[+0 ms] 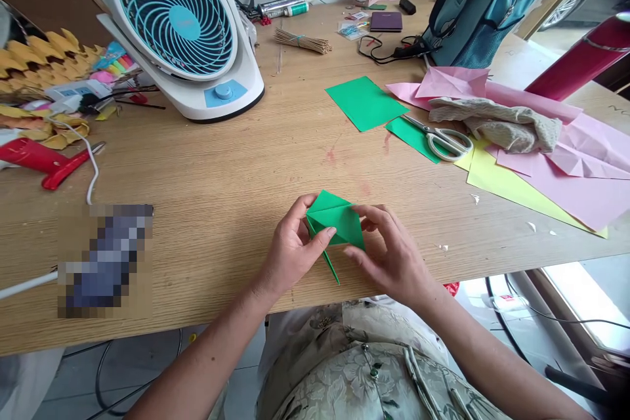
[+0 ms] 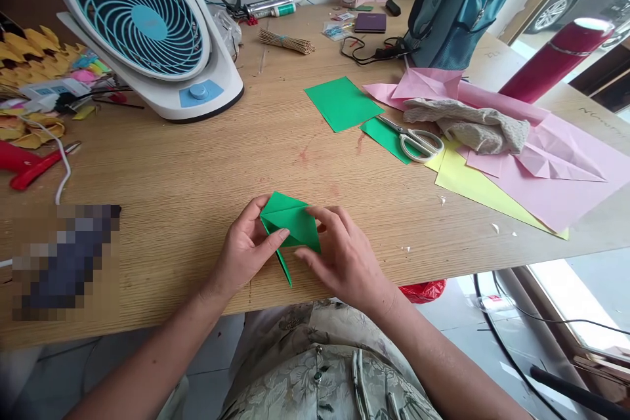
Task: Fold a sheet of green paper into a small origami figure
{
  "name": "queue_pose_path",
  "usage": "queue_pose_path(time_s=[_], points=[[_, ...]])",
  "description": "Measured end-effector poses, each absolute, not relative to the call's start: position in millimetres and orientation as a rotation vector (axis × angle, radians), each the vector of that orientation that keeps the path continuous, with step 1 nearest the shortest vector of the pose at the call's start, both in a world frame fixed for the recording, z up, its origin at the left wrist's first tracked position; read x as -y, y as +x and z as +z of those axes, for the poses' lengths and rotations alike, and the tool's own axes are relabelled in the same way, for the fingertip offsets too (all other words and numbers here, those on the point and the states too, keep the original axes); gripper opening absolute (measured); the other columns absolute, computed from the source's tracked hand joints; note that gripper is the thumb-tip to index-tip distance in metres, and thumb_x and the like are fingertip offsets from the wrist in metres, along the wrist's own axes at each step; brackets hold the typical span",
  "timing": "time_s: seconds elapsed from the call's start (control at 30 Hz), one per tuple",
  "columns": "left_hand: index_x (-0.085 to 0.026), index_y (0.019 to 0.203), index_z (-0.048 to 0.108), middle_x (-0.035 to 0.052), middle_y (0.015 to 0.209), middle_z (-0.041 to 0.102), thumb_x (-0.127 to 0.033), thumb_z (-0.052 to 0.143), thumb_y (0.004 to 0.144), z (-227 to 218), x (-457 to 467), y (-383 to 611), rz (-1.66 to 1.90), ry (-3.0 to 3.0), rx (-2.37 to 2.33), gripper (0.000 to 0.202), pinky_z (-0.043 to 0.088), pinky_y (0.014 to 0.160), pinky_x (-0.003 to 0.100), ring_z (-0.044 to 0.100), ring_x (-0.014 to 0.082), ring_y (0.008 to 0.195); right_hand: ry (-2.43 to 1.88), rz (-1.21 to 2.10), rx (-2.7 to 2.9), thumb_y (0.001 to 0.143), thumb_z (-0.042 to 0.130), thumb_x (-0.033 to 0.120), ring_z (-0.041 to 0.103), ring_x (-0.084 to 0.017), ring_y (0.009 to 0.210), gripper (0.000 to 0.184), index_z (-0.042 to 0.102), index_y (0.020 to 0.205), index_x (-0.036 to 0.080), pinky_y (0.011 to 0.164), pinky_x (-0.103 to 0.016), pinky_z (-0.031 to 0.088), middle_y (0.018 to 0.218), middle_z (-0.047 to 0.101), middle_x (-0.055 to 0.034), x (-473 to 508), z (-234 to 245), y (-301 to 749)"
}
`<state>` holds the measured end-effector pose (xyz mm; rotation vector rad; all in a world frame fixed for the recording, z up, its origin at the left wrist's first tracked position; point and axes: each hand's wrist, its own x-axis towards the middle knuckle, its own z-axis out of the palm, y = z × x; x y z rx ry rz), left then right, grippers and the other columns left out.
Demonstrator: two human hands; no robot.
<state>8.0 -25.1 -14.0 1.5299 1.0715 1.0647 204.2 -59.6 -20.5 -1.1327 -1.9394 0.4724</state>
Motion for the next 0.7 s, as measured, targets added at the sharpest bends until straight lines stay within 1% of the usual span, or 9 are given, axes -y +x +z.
queue_pose_path(time_s=[0.03, 0.07, 0.1, 0.2, 0.3, 0.4, 0.53, 0.63, 0.7], points=[[-0.02, 0.122, 0.057, 0.0034, 0.101, 0.069, -0.025, 0.068, 0.088, -14, 25, 8, 1.036, 1.519, -1.086, 0.036, 0.058, 0.081, 0.03, 0.068, 0.0173, 0.086, -1.175, 0.427, 1.974, 0.091, 0.072, 0.032, 0.063, -0.025, 0.099, 0.063, 0.041, 0.145, 0.021, 0.085, -0.042, 0.057, 0.122, 0.058, -0.0141, 59, -21, 203], [-0.019, 0.124, 0.057, 0.0044, 0.102, 0.069, -0.026, 0.066, 0.089, -13, 25, 7, 1.012, 1.508, -1.09, 0.037, 0.058, 0.083, 0.031, 0.068, 0.0181, 0.088, -1.217, 0.376, 2.0, 0.089, 0.073, 0.033, 0.063, -0.028, 0.103, 0.069, 0.039, 0.148, 0.02, 0.086, -0.045, 0.058, 0.127, 0.056, -0.0168, 58, -21, 202], [-0.018, 0.128, 0.056, 0.0064, 0.108, 0.07, -0.026, 0.065, 0.09, -13, 25, 7, 0.997, 1.501, -1.082, 0.04, 0.058, 0.086, 0.033, 0.068, 0.0194, 0.092, -1.249, 0.328, 2.013, 0.089, 0.072, 0.031, 0.062, -0.03, 0.107, 0.069, 0.038, 0.149, 0.02, 0.086, -0.046, 0.058, 0.131, 0.054, -0.0184, 57, -21, 201], [-0.017, 0.142, 0.05, 0.0128, 0.138, 0.061, -0.025, 0.062, 0.092, -12, 27, 6, 0.957, 1.514, -1.009, 0.051, 0.055, 0.1, 0.037, 0.064, 0.0246, 0.12, -1.255, 0.321, 2.005, 0.093, 0.064, 0.022, 0.06, -0.03, 0.116, 0.058, 0.042, 0.147, 0.02, 0.09, -0.046, 0.057, 0.132, 0.054, -0.0184, 55, -20, 201], [-0.022, 0.152, 0.042, 0.0122, 0.152, 0.051, -0.017, 0.058, 0.093, -16, 28, 4, 0.907, 1.568, -0.929, 0.061, 0.05, 0.109, 0.039, 0.055, 0.026, 0.135, -1.204, 0.469, 1.948, 0.097, 0.056, 0.019, 0.064, -0.024, 0.105, 0.041, 0.051, 0.138, 0.022, 0.085, -0.039, 0.058, 0.122, 0.06, -0.0127, 54, -18, 206], [-0.026, 0.154, 0.041, 0.0102, 0.149, 0.055, -0.01, 0.055, 0.092, -21, 28, 3, 0.911, 1.62, -0.938, 0.065, 0.046, 0.114, 0.04, 0.056, 0.0246, 0.135, -1.185, 0.507, 1.865, 0.1, 0.055, 0.019, 0.064, -0.018, 0.089, 0.026, 0.059, 0.125, 0.024, 0.077, -0.034, 0.056, 0.108, 0.063, -0.007, 56, -16, 208], [-0.029, 0.149, 0.049, 0.0084, 0.141, 0.06, -0.008, 0.054, 0.092, -22, 26, 6, 0.966, 1.675, -0.989, 0.061, 0.049, 0.11, 0.037, 0.058, 0.0234, 0.13, -1.138, 0.228, 1.891, 0.093, 0.061, 0.011, 0.062, -0.022, 0.098, 0.035, 0.056, 0.126, 0.022, 0.078, -0.037, 0.054, 0.115, 0.06, -0.011, 57, -13, 208], [-0.03, 0.146, 0.053, 0.0071, 0.138, 0.062, -0.008, 0.053, 0.092, -17, 26, 8, 0.949, 1.718, -0.997, 0.059, 0.051, 0.105, 0.034, 0.06, 0.0224, 0.126, -1.044, 0.066, 2.046, 0.092, 0.057, 0.006, 0.06, -0.022, 0.091, 0.03, 0.061, 0.117, 0.022, 0.075, -0.038, 0.052, 0.11, 0.062, -0.0102, 54, -10, 207], [-0.028, 0.146, 0.053, 0.0079, 0.14, 0.061, -0.009, 0.056, 0.091, -13, 27, 9, 0.927, 1.668, -0.994, 0.058, 0.053, 0.103, 0.033, 0.062, 0.0221, 0.123, -1.022, 0.147, 2.003, 0.093, 0.057, 0.007, 0.059, -0.019, 0.084, 0.022, 0.063, 0.108, 0.022, 0.07, -0.035, 0.05, 0.1, 0.063, -0.0074, 51, -8, 206]])
